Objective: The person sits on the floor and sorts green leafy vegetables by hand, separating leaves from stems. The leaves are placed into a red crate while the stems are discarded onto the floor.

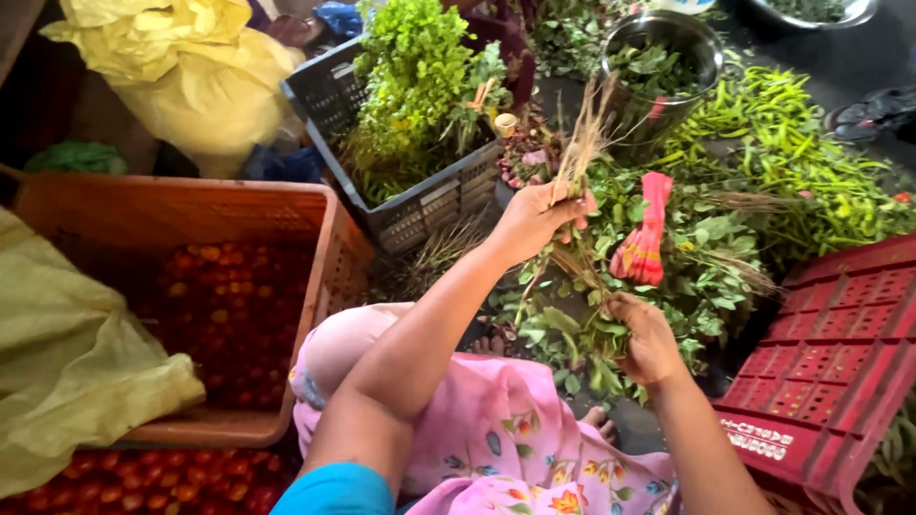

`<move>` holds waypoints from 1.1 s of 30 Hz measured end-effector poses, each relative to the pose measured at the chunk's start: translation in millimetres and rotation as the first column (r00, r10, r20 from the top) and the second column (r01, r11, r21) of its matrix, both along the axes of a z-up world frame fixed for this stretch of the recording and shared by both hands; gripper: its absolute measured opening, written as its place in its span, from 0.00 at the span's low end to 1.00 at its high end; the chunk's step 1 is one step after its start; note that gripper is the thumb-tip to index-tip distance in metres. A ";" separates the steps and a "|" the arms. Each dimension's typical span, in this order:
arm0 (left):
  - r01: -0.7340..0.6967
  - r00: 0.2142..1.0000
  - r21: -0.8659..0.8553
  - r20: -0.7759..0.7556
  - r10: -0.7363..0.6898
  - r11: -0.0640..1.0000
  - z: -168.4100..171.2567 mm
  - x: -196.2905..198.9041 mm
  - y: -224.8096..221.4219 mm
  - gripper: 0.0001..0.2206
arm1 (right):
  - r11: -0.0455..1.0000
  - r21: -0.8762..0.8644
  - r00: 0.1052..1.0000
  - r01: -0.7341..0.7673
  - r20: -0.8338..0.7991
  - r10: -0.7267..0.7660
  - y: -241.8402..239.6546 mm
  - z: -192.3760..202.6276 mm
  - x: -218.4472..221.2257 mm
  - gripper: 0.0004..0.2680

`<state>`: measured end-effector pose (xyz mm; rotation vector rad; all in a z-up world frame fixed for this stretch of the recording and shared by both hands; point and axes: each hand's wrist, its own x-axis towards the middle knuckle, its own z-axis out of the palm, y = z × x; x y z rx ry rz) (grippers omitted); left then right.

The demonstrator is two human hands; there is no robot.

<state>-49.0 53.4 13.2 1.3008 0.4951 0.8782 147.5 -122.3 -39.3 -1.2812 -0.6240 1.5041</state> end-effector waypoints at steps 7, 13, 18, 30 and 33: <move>0.003 1.000 0.061 0.000 -0.003 0.998 8.0 -6.2 -10.8 0.06 | 0.928 0.258 0.798 -0.269 0.599 0.065 -10.1 -20.0 16.5 0.10; -0.234 0.971 0.000 -0.058 0.233 0.972 27.7 -24.5 -6.9 0.09 | 0.993 0.117 0.905 -0.003 0.424 -0.047 -5.9 -2.2 36.5 0.11; -0.274 0.962 0.029 0.006 0.274 0.961 39.7 -23.7 -4.4 0.08 | 0.993 -0.061 0.958 0.099 0.275 -0.079 0.7 37.9 42.2 0.13; -0.311 0.949 0.077 -0.018 0.313 0.947 42.6 3.6 -37.3 0.08 | 0.936 0.303 0.856 -0.179 0.517 -0.004 -8.9 14.9 -40.5 0.11; -0.291 0.915 0.256 -0.206 0.346 0.922 47.8 5.7 -48.5 0.08 | 0.914 0.335 0.759 -0.229 0.649 -0.047 -18.1 7.9 -34.7 0.10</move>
